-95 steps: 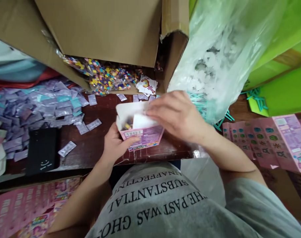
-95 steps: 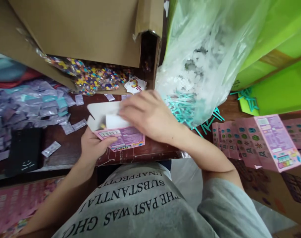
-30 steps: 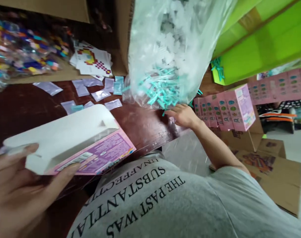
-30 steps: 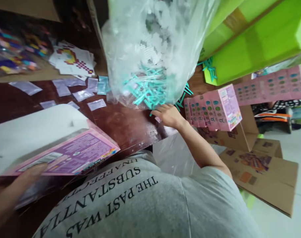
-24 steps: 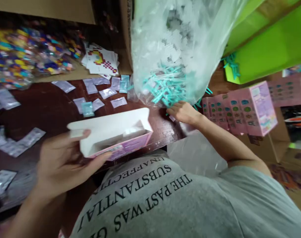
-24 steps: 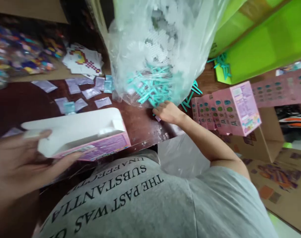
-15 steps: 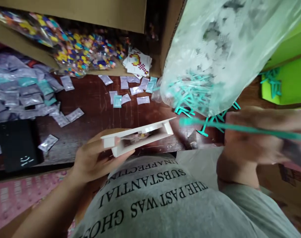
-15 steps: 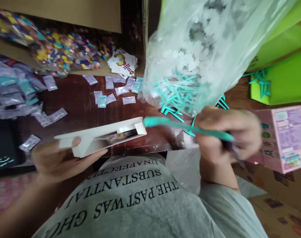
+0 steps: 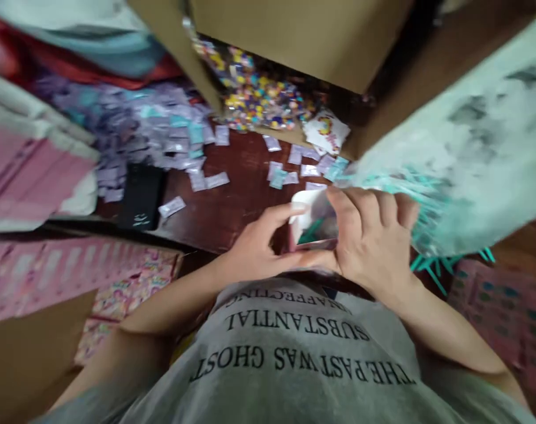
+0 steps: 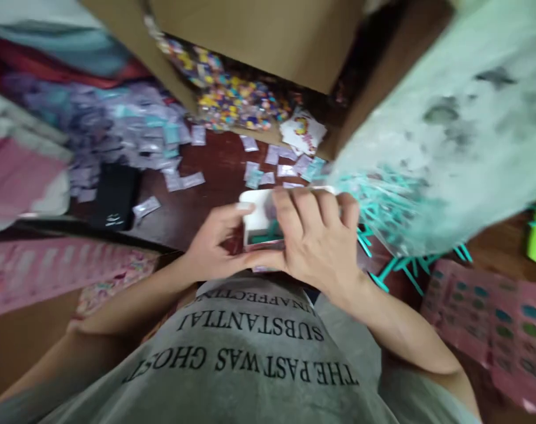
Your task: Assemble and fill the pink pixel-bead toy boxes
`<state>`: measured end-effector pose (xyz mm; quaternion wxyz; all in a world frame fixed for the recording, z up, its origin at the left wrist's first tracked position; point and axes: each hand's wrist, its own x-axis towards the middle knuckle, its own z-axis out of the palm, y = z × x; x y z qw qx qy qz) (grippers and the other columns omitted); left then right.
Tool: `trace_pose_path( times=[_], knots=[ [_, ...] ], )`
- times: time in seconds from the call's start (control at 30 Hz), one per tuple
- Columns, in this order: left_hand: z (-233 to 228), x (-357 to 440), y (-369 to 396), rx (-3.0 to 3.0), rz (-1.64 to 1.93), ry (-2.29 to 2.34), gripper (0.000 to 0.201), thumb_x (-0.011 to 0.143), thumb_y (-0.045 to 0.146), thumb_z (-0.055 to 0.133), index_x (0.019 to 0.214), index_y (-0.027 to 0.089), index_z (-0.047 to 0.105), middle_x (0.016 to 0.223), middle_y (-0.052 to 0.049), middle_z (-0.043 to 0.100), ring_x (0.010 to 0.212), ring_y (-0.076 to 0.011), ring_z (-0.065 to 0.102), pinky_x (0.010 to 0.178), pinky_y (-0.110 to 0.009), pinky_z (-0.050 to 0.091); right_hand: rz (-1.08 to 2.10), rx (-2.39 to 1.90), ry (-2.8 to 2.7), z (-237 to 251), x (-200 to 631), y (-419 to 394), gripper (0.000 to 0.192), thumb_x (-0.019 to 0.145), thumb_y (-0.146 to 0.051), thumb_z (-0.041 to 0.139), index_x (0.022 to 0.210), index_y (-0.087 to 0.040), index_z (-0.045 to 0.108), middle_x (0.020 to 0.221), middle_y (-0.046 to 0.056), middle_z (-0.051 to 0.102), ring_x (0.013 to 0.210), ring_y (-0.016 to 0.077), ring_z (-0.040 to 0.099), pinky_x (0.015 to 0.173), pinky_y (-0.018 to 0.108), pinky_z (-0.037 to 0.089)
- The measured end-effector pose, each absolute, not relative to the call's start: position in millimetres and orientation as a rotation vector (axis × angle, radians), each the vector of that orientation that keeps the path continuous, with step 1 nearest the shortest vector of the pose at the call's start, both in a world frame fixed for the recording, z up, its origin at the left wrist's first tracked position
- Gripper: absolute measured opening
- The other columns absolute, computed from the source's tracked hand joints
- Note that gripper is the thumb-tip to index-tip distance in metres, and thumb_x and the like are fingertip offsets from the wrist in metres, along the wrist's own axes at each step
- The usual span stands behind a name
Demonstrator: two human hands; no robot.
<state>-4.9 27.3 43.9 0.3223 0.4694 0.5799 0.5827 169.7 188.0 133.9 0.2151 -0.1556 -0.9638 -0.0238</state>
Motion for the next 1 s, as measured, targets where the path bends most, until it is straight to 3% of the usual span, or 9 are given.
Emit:
trace_pose_path(
  times=[0.13,0.23,0.33,0.5,0.6,0.7,0.8,0.9,1.0],
  knots=[
    [45,-10,36,1.24,1.527,1.408,0.084,0.095,0.05,0.09,0.167,0.038,0.049,0.156,-0.01,0.068,0.14,-0.0349,0.071,0.122,-0.056,0.059,-0.068,-0.249,-2.719,132,168,197,0.047,0.11,-0.059,0.068,0.135,-0.02,0.075,0.117,0.013,0.084,0.106,0.034,0.075,0.103,0.054,0.048],
    [46,-19,40,1.261,1.502,1.385,0.076,0.1,0.055,0.084,0.166,0.034,0.051,0.157,-0.011,0.068,0.137,-0.0322,0.073,0.123,-0.053,0.058,0.141,-0.361,-2.652,136,169,206,0.021,0.11,-0.039,0.073,0.129,-0.032,0.081,0.11,0.005,0.087,0.098,0.0314,0.081,0.092,0.05,0.051],
    [44,-29,39,1.317,1.59,1.364,0.074,0.1,0.054,0.083,0.164,0.035,0.053,0.166,-0.01,0.063,0.148,-0.0334,0.067,0.13,-0.054,0.054,0.287,-0.607,-2.564,139,166,204,0.026,0.111,-0.032,0.072,0.133,-0.041,0.082,0.118,0.001,0.088,0.102,0.0306,0.084,0.092,0.049,0.054],
    [35,-41,16,1.295,1.702,1.412,0.078,0.097,0.037,0.09,0.165,0.037,0.052,0.162,-0.011,0.067,0.145,-0.0338,0.071,0.125,-0.056,0.059,0.238,-0.486,-2.631,128,151,185,0.019,0.11,-0.035,0.075,0.126,-0.028,0.083,0.111,0.004,0.087,0.104,0.0257,0.079,0.103,0.047,0.05],
    [27,-49,6,1.27,1.656,1.47,0.079,0.094,0.028,0.093,0.163,0.033,0.055,0.151,-0.011,0.074,0.133,-0.0302,0.078,0.114,-0.047,0.068,0.204,-0.445,-2.825,122,150,190,0.028,0.11,-0.052,0.073,0.11,-0.028,0.087,0.115,0.006,0.083,0.121,0.0297,0.066,0.115,0.053,0.042],
    [22,-53,8,1.281,1.677,1.475,0.083,0.089,0.019,0.096,0.161,0.035,0.058,0.142,-0.006,0.078,0.119,-0.0235,0.082,0.099,-0.035,0.073,0.379,-0.397,-2.861,122,158,205,0.046,0.106,-0.068,0.071,0.094,-0.028,0.088,0.126,0.007,0.075,0.129,0.0319,0.058,0.126,0.061,0.035],
    [22,-48,15,1.297,1.805,1.435,0.091,0.084,0.017,0.099,0.161,0.041,0.058,0.147,-0.003,0.075,0.115,-0.0209,0.082,0.09,-0.03,0.074,0.708,-0.456,-2.697,112,171,217,0.044,0.105,-0.069,0.072,0.125,-0.032,0.086,0.148,0.008,0.066,0.143,0.0334,0.056,0.132,0.063,0.037],
    [20,-41,24,1.33,1.807,1.393,0.094,0.086,0.022,0.099,0.164,0.045,0.052,0.155,-0.006,0.071,0.121,-0.0262,0.081,0.091,-0.037,0.076,1.084,-0.44,-2.498,86,182,220,0.066,0.106,-0.063,0.074,0.163,-0.033,0.059,0.157,0.012,0.063,0.145,0.0308,0.061,0.126,0.056,0.052],
    [18,-39,31,1.331,1.746,1.371,0.096,0.086,0.021,0.099,0.166,0.044,0.05,0.158,-0.008,0.07,0.126,-0.0299,0.081,0.092,-0.041,0.077,1.158,-0.43,-2.368,65,188,212,0.073,0.106,-0.06,0.076,0.168,-0.031,0.048,0.155,0.013,0.065,0.142,0.0294,0.066,0.123,0.054,0.058]
  ],
)
